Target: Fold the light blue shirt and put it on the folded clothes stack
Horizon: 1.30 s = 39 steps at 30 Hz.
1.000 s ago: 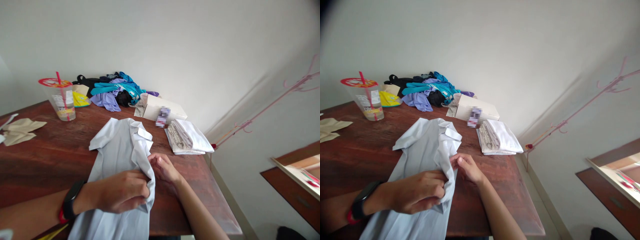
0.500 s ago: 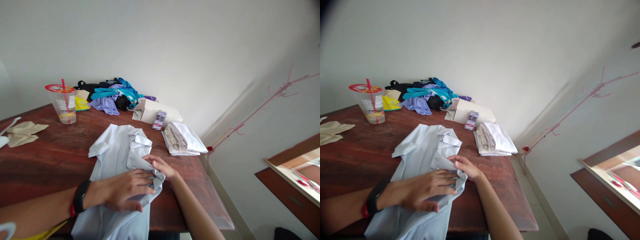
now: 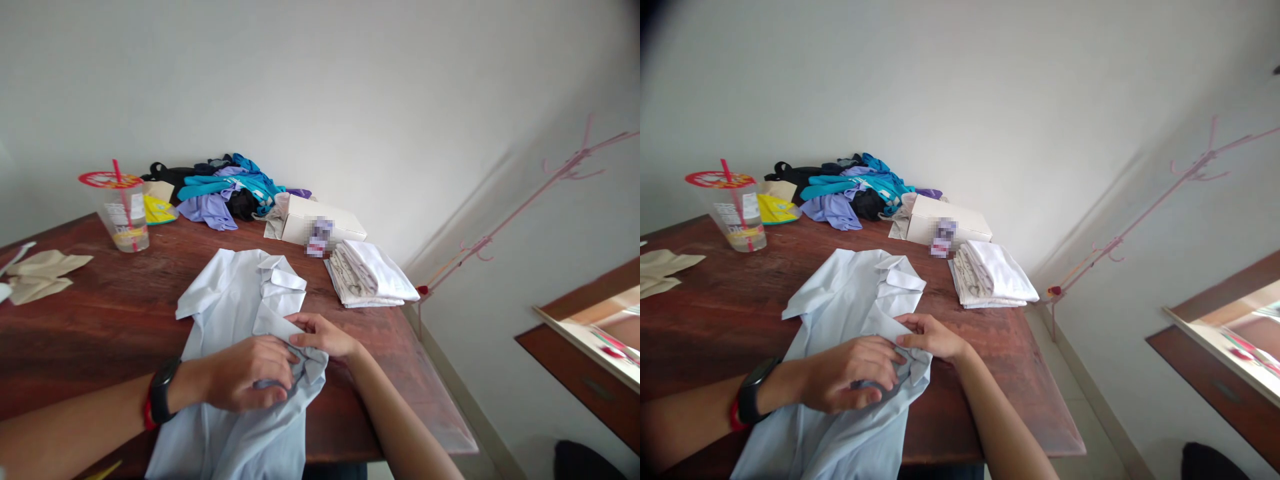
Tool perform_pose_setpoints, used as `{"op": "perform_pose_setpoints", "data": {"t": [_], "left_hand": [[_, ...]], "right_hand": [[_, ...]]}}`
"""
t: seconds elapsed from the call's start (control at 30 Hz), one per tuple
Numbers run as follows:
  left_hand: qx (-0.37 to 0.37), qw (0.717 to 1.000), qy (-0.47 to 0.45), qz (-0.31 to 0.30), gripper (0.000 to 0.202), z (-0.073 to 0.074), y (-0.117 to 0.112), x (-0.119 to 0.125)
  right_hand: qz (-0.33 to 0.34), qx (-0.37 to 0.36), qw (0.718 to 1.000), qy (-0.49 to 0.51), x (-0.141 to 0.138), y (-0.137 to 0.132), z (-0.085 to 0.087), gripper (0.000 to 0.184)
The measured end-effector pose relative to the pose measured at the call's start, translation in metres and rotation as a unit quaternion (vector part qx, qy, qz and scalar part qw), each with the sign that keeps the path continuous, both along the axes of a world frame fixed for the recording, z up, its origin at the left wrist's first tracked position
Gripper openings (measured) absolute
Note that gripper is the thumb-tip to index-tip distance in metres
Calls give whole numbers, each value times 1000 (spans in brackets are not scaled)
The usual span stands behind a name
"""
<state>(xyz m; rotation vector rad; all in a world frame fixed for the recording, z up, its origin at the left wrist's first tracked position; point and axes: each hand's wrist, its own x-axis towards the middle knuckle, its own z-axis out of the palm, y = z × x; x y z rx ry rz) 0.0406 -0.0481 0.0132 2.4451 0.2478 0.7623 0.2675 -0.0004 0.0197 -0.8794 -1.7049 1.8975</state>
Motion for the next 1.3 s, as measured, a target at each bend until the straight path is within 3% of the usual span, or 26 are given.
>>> {"op": "perform_pose_setpoints", "data": {"t": [0.2,0.47,0.9,1.3], "left_hand": [[39,993,12,108,27,0,7,-9],[-54,977,122,167,44,2,23,-4],[-98,969,149,170,36,1,30,2],[-129,964,147,183,32,2,28,4]], "right_hand": [[-23,-41,999,28,6,5,2,50],[-67,-75,987,123,16,14,-1,37],[-79,-22,989,120,18,20,-5,34],[-74,-27,994,77,17,19,-5,40]]}}
